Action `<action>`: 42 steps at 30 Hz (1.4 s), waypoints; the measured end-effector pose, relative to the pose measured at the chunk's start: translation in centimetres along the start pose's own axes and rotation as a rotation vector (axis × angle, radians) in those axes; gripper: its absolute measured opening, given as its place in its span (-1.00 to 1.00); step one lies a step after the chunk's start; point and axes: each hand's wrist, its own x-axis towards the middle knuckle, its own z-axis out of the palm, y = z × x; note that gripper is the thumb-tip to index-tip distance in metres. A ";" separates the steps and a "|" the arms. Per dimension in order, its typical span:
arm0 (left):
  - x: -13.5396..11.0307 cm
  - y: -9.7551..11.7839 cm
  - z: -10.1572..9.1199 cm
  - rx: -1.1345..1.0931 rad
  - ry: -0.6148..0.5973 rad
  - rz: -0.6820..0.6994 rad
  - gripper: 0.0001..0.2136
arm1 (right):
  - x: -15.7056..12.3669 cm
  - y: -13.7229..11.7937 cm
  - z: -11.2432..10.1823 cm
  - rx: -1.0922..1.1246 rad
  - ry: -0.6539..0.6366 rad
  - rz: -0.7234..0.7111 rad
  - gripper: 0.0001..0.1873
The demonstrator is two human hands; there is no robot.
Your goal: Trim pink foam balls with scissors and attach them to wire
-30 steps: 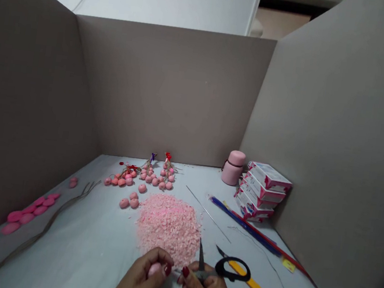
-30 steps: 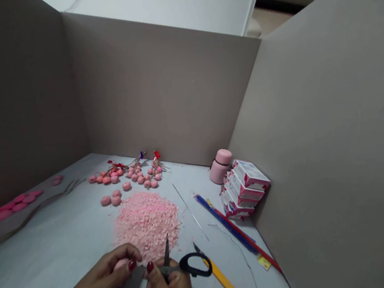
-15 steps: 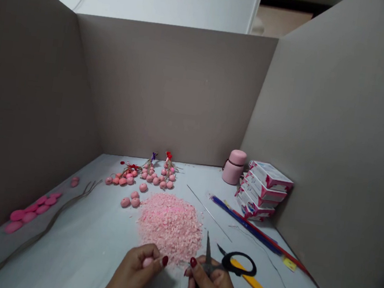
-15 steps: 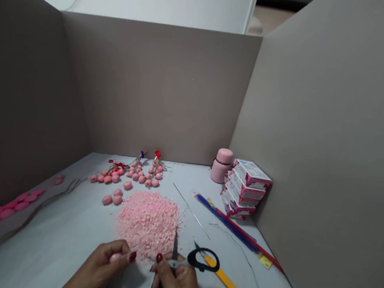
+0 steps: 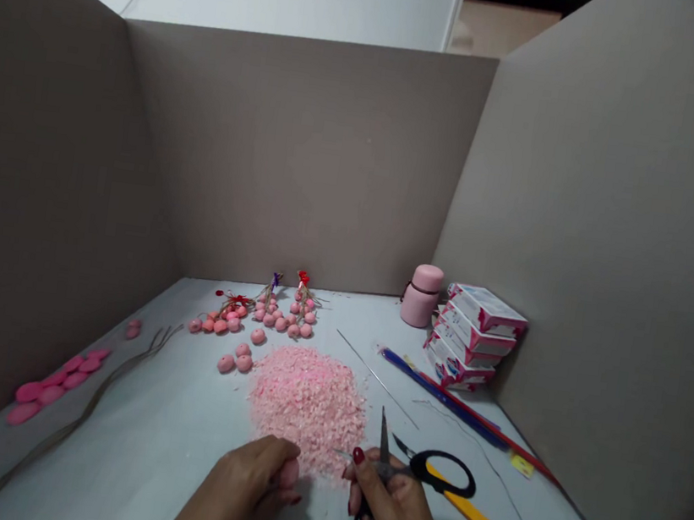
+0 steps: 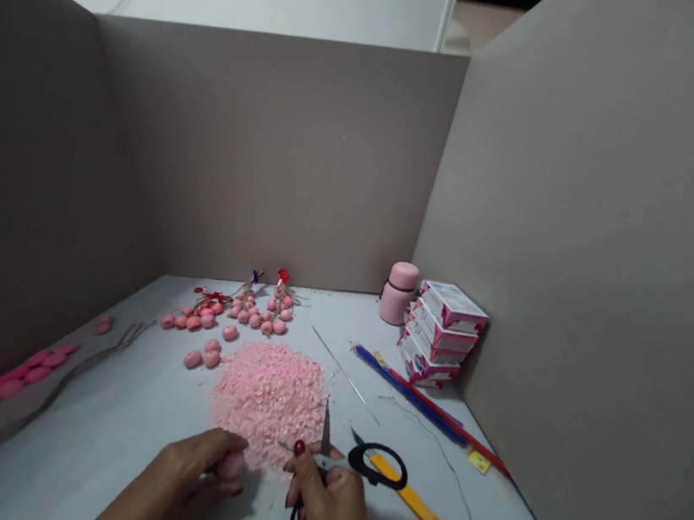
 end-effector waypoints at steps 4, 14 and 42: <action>0.0 0.8 -0.7 -0.294 0.070 -0.132 -0.76 | -0.3 -0.6 -0.1 -0.041 -0.004 -0.001 -0.44; 0.0 1.2 -1.5 -0.536 -0.059 -0.173 -0.77 | -0.1 -0.6 -0.4 -0.047 -0.063 0.031 -0.62; -0.8 2.1 0.0 -1.128 -0.228 -0.481 -0.66 | -0.6 -1.9 -0.5 0.047 -0.056 -0.005 -0.71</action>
